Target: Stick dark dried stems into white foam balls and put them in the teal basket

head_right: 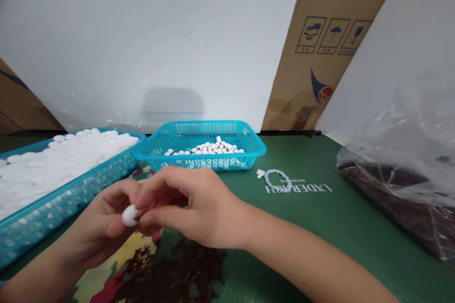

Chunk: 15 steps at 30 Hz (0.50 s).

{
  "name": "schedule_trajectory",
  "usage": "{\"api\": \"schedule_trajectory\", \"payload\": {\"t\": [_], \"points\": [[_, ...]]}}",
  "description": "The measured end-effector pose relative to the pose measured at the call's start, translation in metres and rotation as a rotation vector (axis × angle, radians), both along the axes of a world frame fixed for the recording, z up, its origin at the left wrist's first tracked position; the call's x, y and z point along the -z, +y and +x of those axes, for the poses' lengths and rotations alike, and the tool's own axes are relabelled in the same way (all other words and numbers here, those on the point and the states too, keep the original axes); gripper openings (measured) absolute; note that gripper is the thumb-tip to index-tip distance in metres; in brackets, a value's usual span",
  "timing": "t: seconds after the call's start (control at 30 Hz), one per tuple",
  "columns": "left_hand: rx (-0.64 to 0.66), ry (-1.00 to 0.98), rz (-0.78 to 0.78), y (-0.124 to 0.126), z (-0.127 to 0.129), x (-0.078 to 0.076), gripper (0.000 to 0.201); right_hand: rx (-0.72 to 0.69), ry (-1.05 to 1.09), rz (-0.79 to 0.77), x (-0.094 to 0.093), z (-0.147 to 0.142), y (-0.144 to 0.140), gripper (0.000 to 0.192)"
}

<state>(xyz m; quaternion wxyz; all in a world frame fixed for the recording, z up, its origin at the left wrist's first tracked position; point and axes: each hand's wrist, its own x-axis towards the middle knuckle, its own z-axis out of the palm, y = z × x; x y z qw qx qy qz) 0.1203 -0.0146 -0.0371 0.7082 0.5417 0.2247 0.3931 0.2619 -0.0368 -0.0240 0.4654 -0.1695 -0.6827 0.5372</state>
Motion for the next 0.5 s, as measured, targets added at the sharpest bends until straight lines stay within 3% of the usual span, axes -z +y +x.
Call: {"api": "schedule_trajectory", "payload": {"t": [0.5], "points": [[-0.010, -0.016, 0.035, -0.0018, -0.0035, -0.0003, 0.015, 0.001, 0.029, -0.016, 0.0005, -0.0030, -0.0053, 0.014]]}}
